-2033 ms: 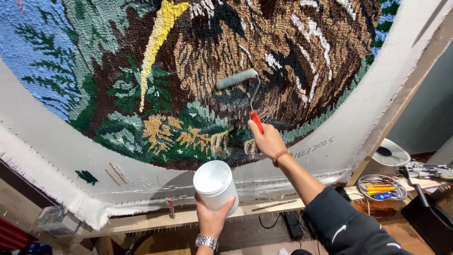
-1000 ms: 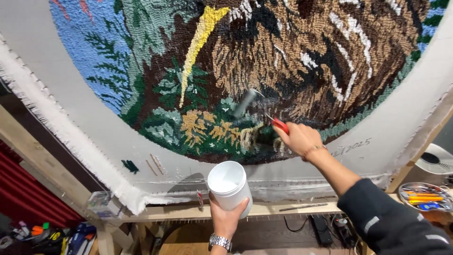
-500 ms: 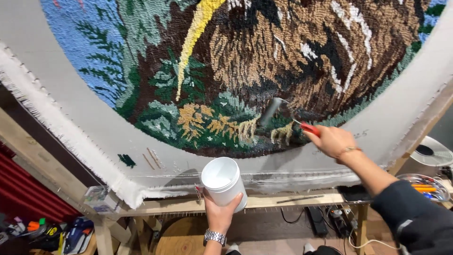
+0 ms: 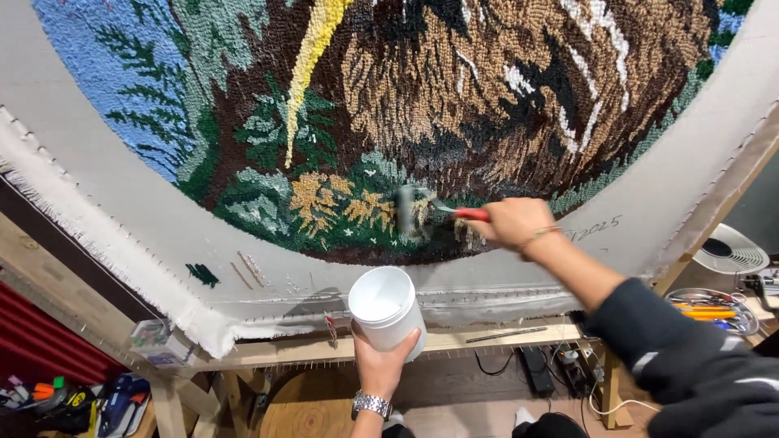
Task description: Applying adhesive to the back of a tufted rug using a small paint roller to secure the yarn fibers.
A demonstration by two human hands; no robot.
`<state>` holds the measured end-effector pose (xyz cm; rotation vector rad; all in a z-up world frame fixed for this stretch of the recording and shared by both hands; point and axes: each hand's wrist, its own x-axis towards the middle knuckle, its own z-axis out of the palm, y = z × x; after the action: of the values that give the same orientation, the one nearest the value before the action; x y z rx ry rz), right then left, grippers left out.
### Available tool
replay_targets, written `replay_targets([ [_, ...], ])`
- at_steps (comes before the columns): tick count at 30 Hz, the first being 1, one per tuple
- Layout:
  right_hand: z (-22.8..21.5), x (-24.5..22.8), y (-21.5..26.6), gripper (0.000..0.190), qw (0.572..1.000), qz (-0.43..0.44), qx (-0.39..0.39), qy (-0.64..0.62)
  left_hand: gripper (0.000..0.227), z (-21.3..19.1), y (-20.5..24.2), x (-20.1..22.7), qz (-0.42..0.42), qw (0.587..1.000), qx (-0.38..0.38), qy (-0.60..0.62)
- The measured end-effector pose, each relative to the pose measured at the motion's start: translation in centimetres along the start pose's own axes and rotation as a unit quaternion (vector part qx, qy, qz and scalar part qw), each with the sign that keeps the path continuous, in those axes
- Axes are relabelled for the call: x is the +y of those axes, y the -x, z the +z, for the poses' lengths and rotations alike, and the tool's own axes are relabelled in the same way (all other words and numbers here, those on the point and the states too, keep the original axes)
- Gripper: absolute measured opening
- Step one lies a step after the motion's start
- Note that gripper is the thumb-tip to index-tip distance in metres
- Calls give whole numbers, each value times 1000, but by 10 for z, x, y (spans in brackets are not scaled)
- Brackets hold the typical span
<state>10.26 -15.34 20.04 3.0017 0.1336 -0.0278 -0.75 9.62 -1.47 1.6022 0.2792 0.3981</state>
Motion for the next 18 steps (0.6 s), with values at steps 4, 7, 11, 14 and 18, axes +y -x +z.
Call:
replay_targets([
  [4, 28, -19, -28, 61, 994, -43, 89, -53, 118, 2, -1, 4, -21, 1000, -1, 12],
  [7, 25, 8, -9, 62, 996, -22, 36, -75, 119, 3, -1, 2, -16, 1000, 6, 10],
  [11, 42, 83, 20, 62, 996, 55, 3, -74, 114, 11, 3, -1, 6, 1000, -2, 22],
  [14, 59, 141, 30, 66, 991, 115, -31, -52, 113, 21, 5, -2, -1, 1000, -10, 23],
  [18, 67, 171, 24, 69, 988, 146, -42, -17, 112, 24, 8, -3, -4, 999, -18, 32],
])
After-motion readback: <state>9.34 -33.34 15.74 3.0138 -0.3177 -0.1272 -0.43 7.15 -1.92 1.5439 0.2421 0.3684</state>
